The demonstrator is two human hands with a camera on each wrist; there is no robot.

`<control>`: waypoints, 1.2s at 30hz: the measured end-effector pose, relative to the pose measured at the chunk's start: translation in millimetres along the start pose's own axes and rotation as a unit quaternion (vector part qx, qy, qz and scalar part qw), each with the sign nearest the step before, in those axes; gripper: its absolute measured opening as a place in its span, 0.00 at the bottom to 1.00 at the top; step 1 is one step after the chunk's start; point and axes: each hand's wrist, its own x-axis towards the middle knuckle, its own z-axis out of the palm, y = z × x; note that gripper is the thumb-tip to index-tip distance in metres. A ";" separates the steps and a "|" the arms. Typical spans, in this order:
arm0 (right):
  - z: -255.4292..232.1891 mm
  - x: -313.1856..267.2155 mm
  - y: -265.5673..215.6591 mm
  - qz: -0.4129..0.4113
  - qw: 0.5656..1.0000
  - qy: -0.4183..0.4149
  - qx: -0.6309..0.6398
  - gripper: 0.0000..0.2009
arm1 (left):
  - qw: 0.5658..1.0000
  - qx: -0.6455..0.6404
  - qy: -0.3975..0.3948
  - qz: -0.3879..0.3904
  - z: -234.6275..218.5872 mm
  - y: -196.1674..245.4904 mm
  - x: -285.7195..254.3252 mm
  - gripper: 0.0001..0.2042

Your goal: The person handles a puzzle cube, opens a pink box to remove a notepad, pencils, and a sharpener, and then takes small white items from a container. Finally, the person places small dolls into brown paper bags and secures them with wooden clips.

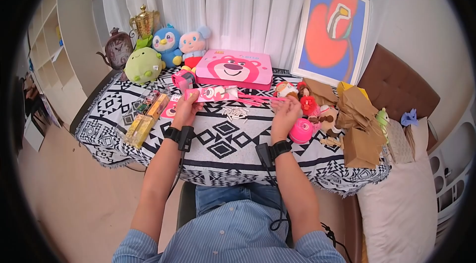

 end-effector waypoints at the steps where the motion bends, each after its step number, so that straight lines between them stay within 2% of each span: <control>1: -0.3 2.1 -2.9 -0.029 0.998 0.041 0.023 0.09 | 1.000 0.021 0.008 0.004 0.3 -0.4 0.4 0.09; 8: 0.1 -0.5 -7.0 -0.019 0.997 0.054 0.045 0.10 | 1.000 0.026 0.007 0.001 -1.4 0.5 -0.2 0.10; 11: -2.3 0.6 -1.8 0.020 0.998 0.030 0.058 0.11 | 0.999 0.034 -0.002 -0.002 0.6 0.0 -0.4 0.10; 13: -1.6 2.2 2.9 0.057 0.998 -0.004 0.021 0.10 | 0.999 0.030 -0.028 -0.025 1.5 0.9 -1.6 0.10; 17: -3.5 3.2 5.6 0.059 0.998 0.020 0.016 0.10 | 0.997 0.055 -0.036 -0.042 4.7 2.2 -5.0 0.10; 20: -5.4 5.0 9.7 0.017 0.998 0.051 0.037 0.09 | 0.998 0.049 -0.034 -0.036 3.8 1.0 -3.2 0.10; 22: -3.6 1.1 3.3 0.027 0.998 -0.011 -0.063 0.09 | 0.998 0.039 -0.037 -0.030 2.5 0.5 -1.9 0.10; 23: -1.6 -0.3 5.2 0.027 0.998 -0.010 -0.063 0.09 | 0.998 0.039 -0.037 -0.030 1.7 0.3 -1.4 0.10; 25: 2.5 -2.9 10.6 0.069 0.993 -0.092 -0.010 0.09 | 0.996 0.043 -0.058 -0.048 2.8 1.5 -2.4 0.11; 26: 2.6 -4.2 12.5 0.069 0.993 -0.092 -0.011 0.09 | 0.996 0.042 -0.058 -0.048 3.8 0.9 -3.3 0.11; 28: 5.8 -7.9 12.2 0.091 0.979 -0.181 -0.016 0.09 | 0.995 0.051 -0.063 -0.064 11.2 4.0 -8.3 0.11; 36: 11.0 -14.5 6.3 0.139 0.960 -0.240 0.027 0.08 | 0.993 0.035 -0.090 -0.068 13.3 1.1 -8.8 0.13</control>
